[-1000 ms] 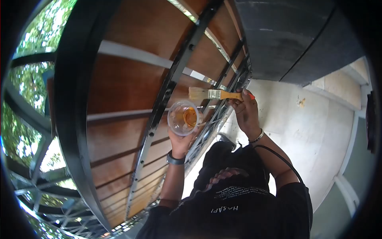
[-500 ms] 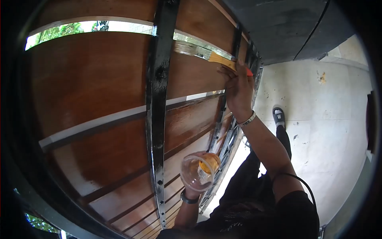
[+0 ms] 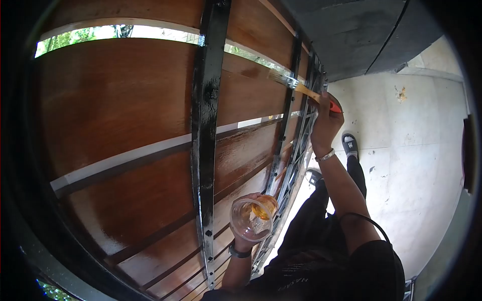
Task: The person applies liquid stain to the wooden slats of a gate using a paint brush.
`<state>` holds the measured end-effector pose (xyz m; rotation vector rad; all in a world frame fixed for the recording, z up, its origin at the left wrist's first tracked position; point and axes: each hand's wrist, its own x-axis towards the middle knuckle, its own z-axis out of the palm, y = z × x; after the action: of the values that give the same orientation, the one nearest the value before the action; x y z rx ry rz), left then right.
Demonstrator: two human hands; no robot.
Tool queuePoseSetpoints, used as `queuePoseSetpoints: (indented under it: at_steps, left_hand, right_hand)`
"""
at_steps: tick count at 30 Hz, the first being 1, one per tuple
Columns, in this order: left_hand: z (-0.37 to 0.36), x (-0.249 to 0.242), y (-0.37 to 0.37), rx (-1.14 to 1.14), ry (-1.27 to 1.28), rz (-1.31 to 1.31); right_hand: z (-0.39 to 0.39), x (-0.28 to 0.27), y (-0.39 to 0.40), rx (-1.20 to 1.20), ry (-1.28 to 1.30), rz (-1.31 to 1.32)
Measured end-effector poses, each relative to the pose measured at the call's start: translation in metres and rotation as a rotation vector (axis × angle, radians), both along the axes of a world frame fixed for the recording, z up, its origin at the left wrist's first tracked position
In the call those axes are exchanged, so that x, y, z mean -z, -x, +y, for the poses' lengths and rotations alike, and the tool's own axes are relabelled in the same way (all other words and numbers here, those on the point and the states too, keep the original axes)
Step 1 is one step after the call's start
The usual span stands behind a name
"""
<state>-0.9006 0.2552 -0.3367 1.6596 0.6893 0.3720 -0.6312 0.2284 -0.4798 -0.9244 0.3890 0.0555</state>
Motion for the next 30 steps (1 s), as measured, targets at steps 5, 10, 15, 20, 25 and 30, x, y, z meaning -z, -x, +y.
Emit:
queuePoseSetpoints:
  at_steps: [5, 10, 15, 20, 25, 30]
  left_hand:
    - [-0.009, -0.017, -0.001, 0.057, -0.098, 0.036]
    - [-0.023, -0.028, 0.002, 0.007, -0.132, 0.017]
    - [-0.033, -0.03, 0.015, 0.005, -0.26, 0.21]
    - [-0.046, -0.034, 0.011, -0.014, -0.215, 0.158]
    - [-0.06, -0.041, 0.009, -0.05, -0.211, 0.158]
    - [-0.074, -0.04, 0.014, -0.207, -0.238, 0.07]
  right_hand:
    - [0.016, -0.082, -0.014, -0.1, 0.163, -0.19]
    - [0.007, -0.111, -0.028, -0.104, 0.011, -0.153]
    - [0.03, -0.067, -0.025, -0.136, -0.147, -0.083]
    - [0.032, 0.017, -0.028, -0.151, 0.232, -0.055]
    - [-0.004, 0.059, -0.025, -0.2, 0.481, -0.07]
    - [0.001, 0.03, -0.033, -0.308, 0.521, -0.208]
